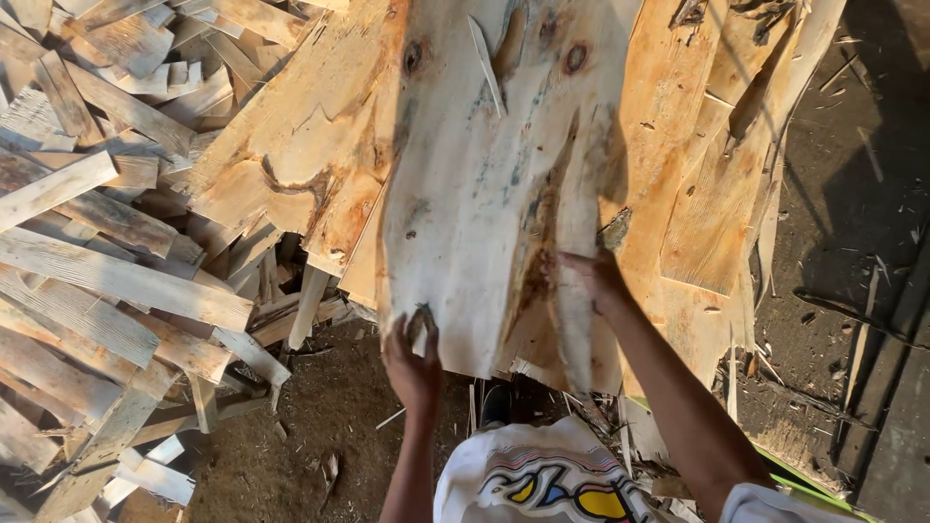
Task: Operating a wood slicing machine to produce thin strips or sheets of wood from a larger block.
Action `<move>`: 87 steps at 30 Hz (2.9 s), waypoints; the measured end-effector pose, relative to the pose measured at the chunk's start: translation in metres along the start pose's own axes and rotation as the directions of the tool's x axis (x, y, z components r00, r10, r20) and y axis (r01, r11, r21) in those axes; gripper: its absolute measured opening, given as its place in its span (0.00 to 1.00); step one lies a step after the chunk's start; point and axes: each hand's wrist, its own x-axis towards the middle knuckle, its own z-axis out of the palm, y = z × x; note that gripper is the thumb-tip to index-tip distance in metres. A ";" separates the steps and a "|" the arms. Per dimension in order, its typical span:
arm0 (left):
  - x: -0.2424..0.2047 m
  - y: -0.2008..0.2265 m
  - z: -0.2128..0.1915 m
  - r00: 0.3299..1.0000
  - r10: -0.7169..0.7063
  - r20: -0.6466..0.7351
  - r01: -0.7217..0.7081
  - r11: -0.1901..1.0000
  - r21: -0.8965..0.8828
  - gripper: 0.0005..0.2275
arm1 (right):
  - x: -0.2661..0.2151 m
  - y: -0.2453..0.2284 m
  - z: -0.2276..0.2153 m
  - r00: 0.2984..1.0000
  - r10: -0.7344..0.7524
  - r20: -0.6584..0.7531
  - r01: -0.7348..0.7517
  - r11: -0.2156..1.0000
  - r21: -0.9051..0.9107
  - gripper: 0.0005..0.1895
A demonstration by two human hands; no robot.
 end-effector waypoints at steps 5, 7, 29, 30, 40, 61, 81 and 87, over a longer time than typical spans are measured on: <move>-0.014 -0.060 0.029 0.785 -0.429 0.446 0.613 0.638 -0.466 0.21 | -0.056 -0.020 -0.094 0.925 -0.355 0.134 0.376 0.905 -0.199 0.27; -0.040 -0.081 0.051 0.875 -0.263 0.407 0.472 0.650 -0.595 0.25 | -0.065 0.005 -0.115 0.961 -0.218 0.170 0.217 0.976 0.023 0.23; -0.157 0.020 0.152 0.318 0.027 0.948 0.947 -0.052 -0.316 0.14 | -0.288 -0.101 -0.153 0.929 -0.336 -0.155 0.203 0.814 -0.545 0.26; -0.156 0.025 0.154 0.377 0.006 0.926 0.926 0.006 -0.377 0.11 | -0.302 -0.098 -0.167 0.758 -0.646 -0.089 0.536 0.695 -0.479 0.26; -0.211 0.125 0.028 0.495 -0.087 0.865 0.838 0.313 -0.448 0.11 | -0.275 0.091 -0.361 0.842 -0.340 -0.419 0.408 0.910 0.081 0.18; -0.360 0.074 0.120 0.165 0.321 0.933 0.866 0.406 -0.293 0.29 | -0.291 0.399 -0.427 0.820 0.094 -0.565 -0.083 0.996 0.044 0.16; -0.483 0.108 0.138 0.467 0.043 0.883 0.815 0.365 -0.449 0.14 | -0.345 0.426 -0.499 0.815 -0.022 -0.579 0.005 0.999 -0.031 0.35; -0.511 0.149 0.135 0.655 0.019 0.755 0.743 0.162 -0.649 0.25 | -0.284 0.520 -0.546 0.880 -0.178 -0.439 0.197 0.980 -0.003 0.30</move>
